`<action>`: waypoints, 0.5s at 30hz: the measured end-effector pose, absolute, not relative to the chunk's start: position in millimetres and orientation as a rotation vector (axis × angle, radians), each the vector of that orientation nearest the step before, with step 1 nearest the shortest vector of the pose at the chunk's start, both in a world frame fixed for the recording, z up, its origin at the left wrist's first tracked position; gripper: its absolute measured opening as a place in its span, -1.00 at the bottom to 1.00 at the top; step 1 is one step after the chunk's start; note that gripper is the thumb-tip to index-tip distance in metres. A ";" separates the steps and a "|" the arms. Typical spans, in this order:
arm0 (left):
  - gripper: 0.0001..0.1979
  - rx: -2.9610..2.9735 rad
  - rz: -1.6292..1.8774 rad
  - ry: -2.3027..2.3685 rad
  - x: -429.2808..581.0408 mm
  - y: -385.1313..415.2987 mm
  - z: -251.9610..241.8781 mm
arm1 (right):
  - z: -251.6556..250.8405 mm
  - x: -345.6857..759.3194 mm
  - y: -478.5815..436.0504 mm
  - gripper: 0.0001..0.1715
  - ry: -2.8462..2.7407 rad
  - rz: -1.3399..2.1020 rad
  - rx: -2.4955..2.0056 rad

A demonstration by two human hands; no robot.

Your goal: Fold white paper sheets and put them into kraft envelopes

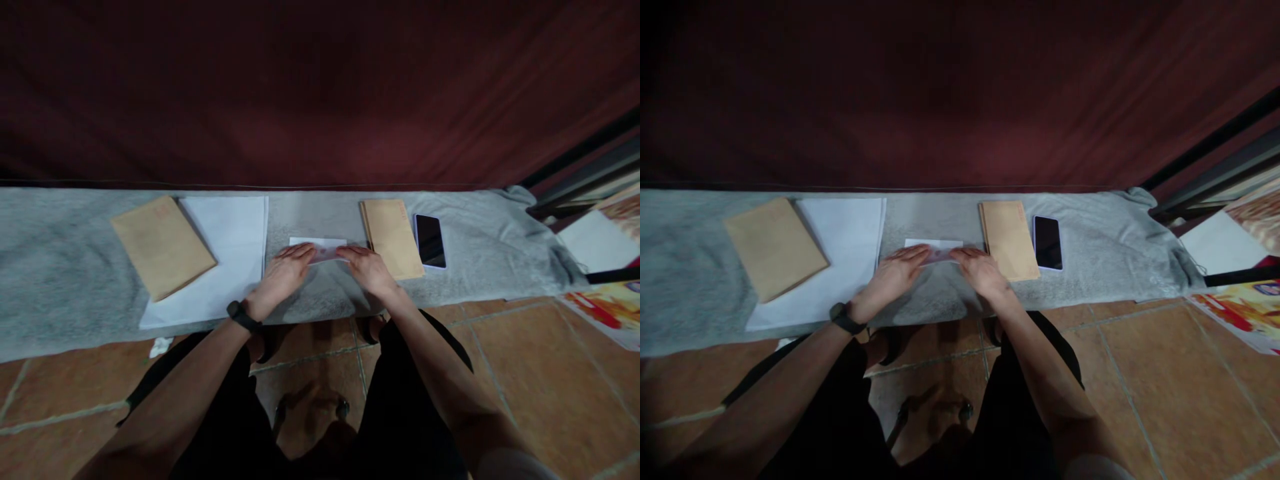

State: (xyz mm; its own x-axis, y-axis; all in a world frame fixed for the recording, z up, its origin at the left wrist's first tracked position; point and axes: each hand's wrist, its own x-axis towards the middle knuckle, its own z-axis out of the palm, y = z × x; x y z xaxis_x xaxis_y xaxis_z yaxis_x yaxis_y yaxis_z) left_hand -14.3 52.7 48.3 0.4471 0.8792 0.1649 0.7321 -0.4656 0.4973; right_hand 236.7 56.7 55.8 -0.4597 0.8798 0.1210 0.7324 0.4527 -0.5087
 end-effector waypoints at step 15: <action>-0.81 1.635 0.975 1.479 -24.5 66.7 55.0 | 40.9 235.5 80.0 -0.68 -1.483 1.147 -1.342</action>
State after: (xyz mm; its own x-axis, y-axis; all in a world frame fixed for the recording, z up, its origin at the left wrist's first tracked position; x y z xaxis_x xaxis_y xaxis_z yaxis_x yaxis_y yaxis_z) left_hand -24.5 66.7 55.0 0.0579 0.9959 0.0691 0.4560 -0.0880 0.8856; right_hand 235.5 80.0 40.9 -0.1048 0.9945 -0.0066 0.2563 0.0206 -0.9664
